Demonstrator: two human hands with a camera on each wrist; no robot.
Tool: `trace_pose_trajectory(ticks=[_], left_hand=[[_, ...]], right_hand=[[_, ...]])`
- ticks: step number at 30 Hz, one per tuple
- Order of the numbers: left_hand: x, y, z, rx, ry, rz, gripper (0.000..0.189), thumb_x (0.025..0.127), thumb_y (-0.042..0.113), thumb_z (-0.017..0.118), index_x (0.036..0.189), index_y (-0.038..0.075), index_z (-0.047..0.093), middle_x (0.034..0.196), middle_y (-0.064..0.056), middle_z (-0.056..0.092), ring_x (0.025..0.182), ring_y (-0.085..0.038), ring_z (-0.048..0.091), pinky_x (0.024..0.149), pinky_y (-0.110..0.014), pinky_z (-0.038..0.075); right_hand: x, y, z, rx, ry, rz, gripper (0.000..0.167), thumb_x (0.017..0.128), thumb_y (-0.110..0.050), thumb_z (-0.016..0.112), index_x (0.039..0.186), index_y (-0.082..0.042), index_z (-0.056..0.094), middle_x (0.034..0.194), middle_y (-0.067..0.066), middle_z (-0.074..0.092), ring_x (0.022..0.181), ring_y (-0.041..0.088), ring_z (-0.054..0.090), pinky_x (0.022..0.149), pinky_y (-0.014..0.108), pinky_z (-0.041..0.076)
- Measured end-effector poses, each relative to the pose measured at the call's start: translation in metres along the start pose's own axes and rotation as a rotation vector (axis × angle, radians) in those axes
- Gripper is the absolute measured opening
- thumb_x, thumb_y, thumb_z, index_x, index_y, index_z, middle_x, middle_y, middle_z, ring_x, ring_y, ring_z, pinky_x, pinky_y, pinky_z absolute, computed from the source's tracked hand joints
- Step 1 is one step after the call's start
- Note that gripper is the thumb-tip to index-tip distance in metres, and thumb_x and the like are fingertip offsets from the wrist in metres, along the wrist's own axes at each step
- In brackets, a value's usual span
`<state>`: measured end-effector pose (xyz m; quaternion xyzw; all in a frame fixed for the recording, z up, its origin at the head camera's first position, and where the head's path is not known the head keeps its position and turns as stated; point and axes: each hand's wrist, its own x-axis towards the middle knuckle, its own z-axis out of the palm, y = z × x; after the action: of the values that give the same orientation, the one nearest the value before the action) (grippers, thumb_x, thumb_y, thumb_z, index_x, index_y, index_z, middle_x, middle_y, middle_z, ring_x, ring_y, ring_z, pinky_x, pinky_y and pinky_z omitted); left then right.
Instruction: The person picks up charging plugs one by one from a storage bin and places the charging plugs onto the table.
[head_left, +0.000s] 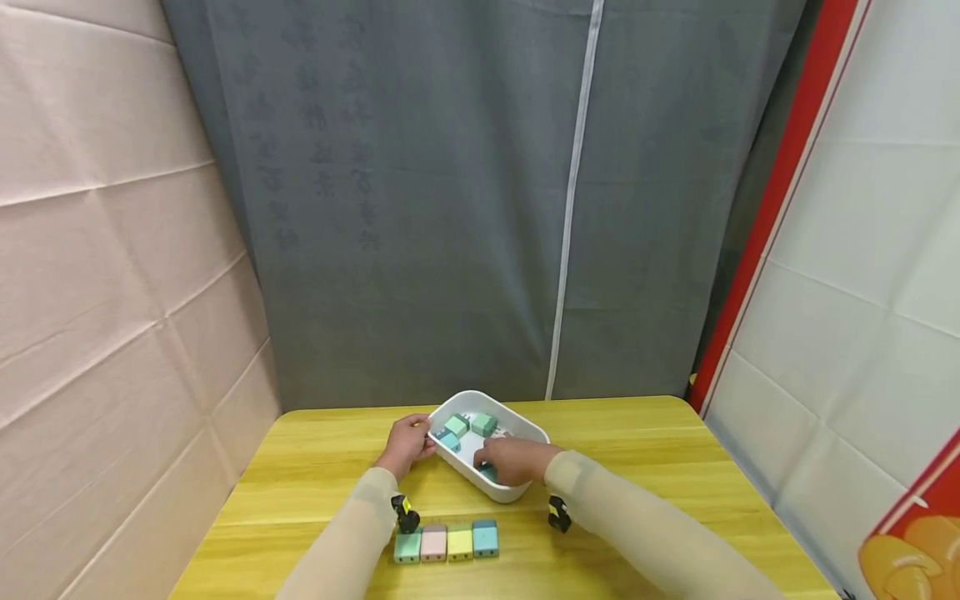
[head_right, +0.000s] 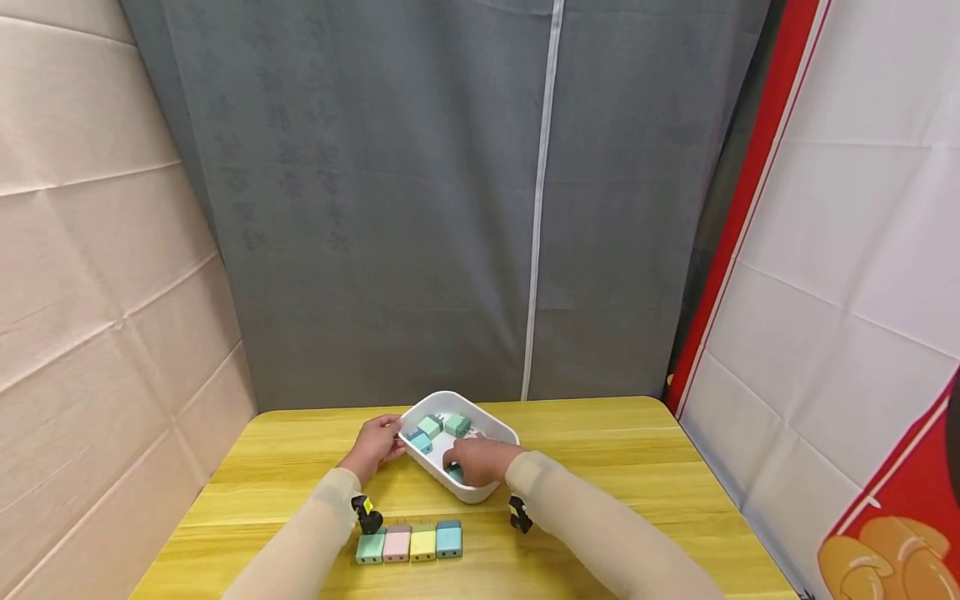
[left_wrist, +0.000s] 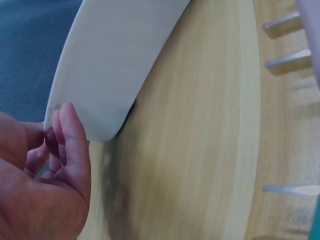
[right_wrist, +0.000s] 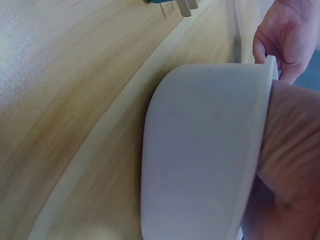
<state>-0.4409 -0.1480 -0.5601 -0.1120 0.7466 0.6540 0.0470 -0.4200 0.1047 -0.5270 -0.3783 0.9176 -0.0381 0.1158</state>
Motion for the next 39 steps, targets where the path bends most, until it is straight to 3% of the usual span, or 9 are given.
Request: trace_pose_trajectory(ticks=[7,13,20,36,39], left_hand=[[0.001,0.000,0.001,0.013,0.002,-0.002,0.041,0.119,0.018,0.053,0.154,-0.002,0.058,0.107,-0.018,0.066,0.083,-0.022,0.067,0.082,-0.033,0.067],[0.004,-0.003,0.000,0.016,-0.005,0.004,0.040,0.119,0.018,0.053,0.153,-0.003,0.058,0.105,-0.018,0.066,0.081,-0.021,0.067,0.081,-0.034,0.067],[0.006,-0.003,0.001,0.008,-0.002,0.002,0.040,0.119,0.019,0.053,0.153,-0.002,0.058,0.105,-0.018,0.066,0.080,-0.021,0.067,0.079,-0.032,0.067],[0.009,-0.007,0.000,0.005,0.002,0.006,0.040,0.119,0.019,0.053,0.154,-0.001,0.058,0.109,-0.019,0.067,0.080,-0.020,0.067,0.076,-0.030,0.066],[0.010,-0.009,0.000,0.004,0.000,0.001,0.041,0.119,0.019,0.054,0.154,-0.001,0.059,0.108,-0.019,0.067,0.080,-0.021,0.067,0.077,-0.030,0.066]], right_hand=[[0.002,0.004,0.005,0.078,0.058,0.034,0.036,0.099,-0.019,0.082,0.133,-0.030,0.075,0.116,-0.006,0.067,0.099,0.011,0.058,0.106,0.035,0.055],[0.000,0.007,0.011,0.085,0.169,0.020,0.042,0.098,-0.032,0.085,0.138,-0.027,0.072,0.113,-0.007,0.060,0.098,0.008,0.056,0.099,0.030,0.055],[-0.009,0.010,0.010,0.128,0.281,-0.004,0.049,0.095,-0.031,0.090,0.138,-0.018,0.072,0.119,-0.003,0.057,0.100,0.010,0.055,0.094,0.028,0.054],[-0.037,0.005,0.004,0.238,0.359,-0.023,0.050,0.092,-0.029,0.091,0.135,-0.014,0.072,0.118,-0.002,0.054,0.100,0.011,0.054,0.091,0.028,0.055],[-0.044,0.003,0.005,0.253,0.363,-0.003,0.049,0.093,-0.032,0.090,0.136,-0.019,0.072,0.116,-0.005,0.053,0.099,0.009,0.053,0.088,0.027,0.054]])
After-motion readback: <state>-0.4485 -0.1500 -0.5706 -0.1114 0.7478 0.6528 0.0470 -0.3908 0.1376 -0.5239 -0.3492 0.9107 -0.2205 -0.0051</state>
